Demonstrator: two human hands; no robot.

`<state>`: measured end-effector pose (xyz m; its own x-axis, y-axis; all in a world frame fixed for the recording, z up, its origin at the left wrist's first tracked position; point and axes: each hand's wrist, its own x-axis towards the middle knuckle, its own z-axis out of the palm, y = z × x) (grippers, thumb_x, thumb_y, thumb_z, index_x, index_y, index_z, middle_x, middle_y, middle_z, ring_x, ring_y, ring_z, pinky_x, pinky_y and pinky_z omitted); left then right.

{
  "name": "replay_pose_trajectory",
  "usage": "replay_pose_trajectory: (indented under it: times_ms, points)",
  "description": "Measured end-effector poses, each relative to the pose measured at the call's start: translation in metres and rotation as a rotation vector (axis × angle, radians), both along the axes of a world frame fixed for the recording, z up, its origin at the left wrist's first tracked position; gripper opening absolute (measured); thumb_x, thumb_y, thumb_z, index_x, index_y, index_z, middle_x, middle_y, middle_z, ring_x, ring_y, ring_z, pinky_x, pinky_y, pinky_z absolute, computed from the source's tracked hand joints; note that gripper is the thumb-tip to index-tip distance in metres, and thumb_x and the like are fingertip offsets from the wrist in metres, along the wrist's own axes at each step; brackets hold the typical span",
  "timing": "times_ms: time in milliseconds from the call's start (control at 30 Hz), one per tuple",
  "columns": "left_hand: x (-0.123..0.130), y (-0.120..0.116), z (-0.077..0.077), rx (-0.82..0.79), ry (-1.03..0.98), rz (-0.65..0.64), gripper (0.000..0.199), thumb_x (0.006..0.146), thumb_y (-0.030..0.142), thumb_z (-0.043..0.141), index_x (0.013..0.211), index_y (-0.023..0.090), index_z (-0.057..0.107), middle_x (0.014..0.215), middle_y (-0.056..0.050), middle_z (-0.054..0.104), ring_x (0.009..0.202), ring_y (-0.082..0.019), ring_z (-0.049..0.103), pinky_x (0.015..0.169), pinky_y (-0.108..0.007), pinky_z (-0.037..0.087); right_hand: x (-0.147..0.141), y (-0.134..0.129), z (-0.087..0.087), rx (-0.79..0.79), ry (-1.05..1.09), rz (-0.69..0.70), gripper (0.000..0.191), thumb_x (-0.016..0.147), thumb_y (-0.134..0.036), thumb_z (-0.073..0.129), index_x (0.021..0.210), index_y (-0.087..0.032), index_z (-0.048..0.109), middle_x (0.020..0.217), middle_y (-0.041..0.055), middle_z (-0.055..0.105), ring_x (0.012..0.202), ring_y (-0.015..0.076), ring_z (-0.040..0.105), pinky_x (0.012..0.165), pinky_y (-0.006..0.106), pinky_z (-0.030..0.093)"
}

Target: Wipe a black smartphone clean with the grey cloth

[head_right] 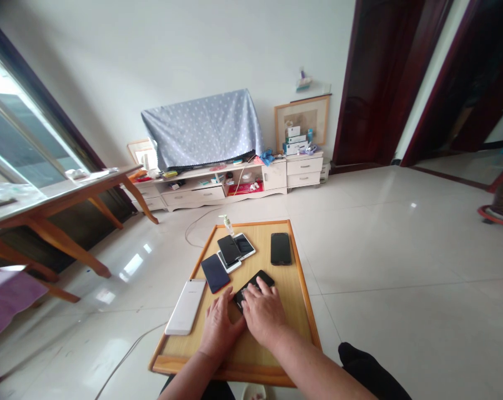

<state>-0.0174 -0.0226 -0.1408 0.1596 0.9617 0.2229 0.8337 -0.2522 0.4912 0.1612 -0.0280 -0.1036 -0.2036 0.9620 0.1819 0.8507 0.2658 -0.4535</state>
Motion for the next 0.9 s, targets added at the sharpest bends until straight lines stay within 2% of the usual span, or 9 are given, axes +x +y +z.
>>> replay_pose_trajectory:
  times_ms: [100,167,267,367,433,600,667,733,900]
  points:
    - [0.001,0.0,0.002,-0.01,-0.003,0.009,0.079,0.077,0.044,0.07,0.146,0.019,0.039,0.133,-0.01,0.064,0.126,-0.029,0.055,0.11,-0.048,0.038,0.019,0.02,0.001,-0.057,-0.09,-0.146,0.045,0.104,-0.039,0.031,0.139,-0.028,0.057,0.15,0.0037,0.054,0.152,0.0305,0.019,0.114,0.056,0.024]
    - [0.0,0.0,0.002,-0.009,-0.009,0.009,0.08,0.076,0.043,0.07,0.146,0.02,0.039,0.131,-0.01,0.065,0.125,-0.029,0.055,0.109,-0.048,0.038,0.022,0.026,0.002,-0.075,-0.099,-0.189,0.047,0.105,-0.04,0.029,0.141,-0.027,0.056,0.151,0.0045,0.053,0.152,0.0309,0.018,0.118,0.058,0.015]
    - [-0.001,0.0,-0.001,0.006,-0.015,0.001,0.078,0.077,0.04,0.069,0.146,0.021,0.039,0.131,-0.01,0.065,0.125,-0.029,0.056,0.11,-0.048,0.038,0.007,0.015,0.001,-0.067,-0.061,-0.093,0.05,0.106,-0.044,0.024,0.141,-0.028,0.055,0.151,0.0043,0.053,0.152,0.0293,0.022,0.121,0.059,0.005]
    - [-0.002,0.001,-0.004,0.012,-0.023,-0.007,0.068,0.082,0.032,0.06,0.146,0.021,0.039,0.133,-0.01,0.064,0.124,-0.027,0.056,0.109,-0.047,0.038,-0.012,-0.002,0.001,-0.048,-0.007,0.088,0.05,0.106,-0.047,0.022,0.143,-0.031,0.053,0.151,0.0014,0.052,0.152,0.0268,0.021,0.122,0.056,0.002]
    - [-0.002,0.001,-0.004,0.007,-0.023,-0.009,0.066,0.082,0.031,0.059,0.145,0.021,0.04,0.134,-0.01,0.063,0.124,-0.027,0.056,0.109,-0.047,0.038,-0.014,-0.004,0.001,-0.041,0.002,0.12,0.05,0.106,-0.048,0.023,0.144,-0.033,0.051,0.152,0.0004,0.052,0.152,0.0265,0.019,0.122,0.057,0.0]
    - [0.001,0.001,0.001,-0.006,-0.011,0.004,0.081,0.076,0.042,0.069,0.148,0.021,0.036,0.131,-0.009,0.065,0.125,-0.029,0.055,0.109,-0.048,0.037,0.014,0.029,0.001,-0.092,-0.066,-0.142,0.049,0.106,-0.044,0.026,0.144,-0.028,0.052,0.153,0.0043,0.05,0.154,0.0306,0.012,0.119,0.064,-0.001]
    - [0.002,0.0,0.002,-0.009,-0.014,0.01,0.083,0.076,0.042,0.069,0.148,0.021,0.035,0.13,-0.009,0.066,0.125,-0.029,0.055,0.11,-0.048,0.037,0.018,0.037,0.0,-0.108,-0.085,-0.192,0.049,0.105,-0.041,0.027,0.147,-0.025,0.049,0.154,0.0064,0.048,0.154,0.0308,0.01,0.119,0.065,-0.001]
    - [0.001,0.0,0.002,-0.013,-0.023,0.007,0.085,0.076,0.042,0.07,0.149,0.021,0.032,0.131,-0.009,0.065,0.125,-0.029,0.055,0.11,-0.048,0.037,0.011,0.033,0.0,-0.106,-0.076,-0.156,0.049,0.105,-0.04,0.029,0.147,-0.025,0.048,0.156,0.006,0.046,0.154,0.0305,0.011,0.119,0.065,-0.001]
    - [-0.001,-0.001,-0.002,0.008,-0.053,-0.025,0.079,0.086,0.032,0.056,0.155,0.02,0.019,0.133,-0.01,0.064,0.124,-0.028,0.057,0.109,-0.049,0.037,-0.023,-0.004,0.002,-0.079,-0.005,0.107,0.048,0.105,-0.036,0.028,0.146,-0.027,0.05,0.156,0.0034,0.046,0.153,0.0283,0.016,0.121,0.06,-0.001]
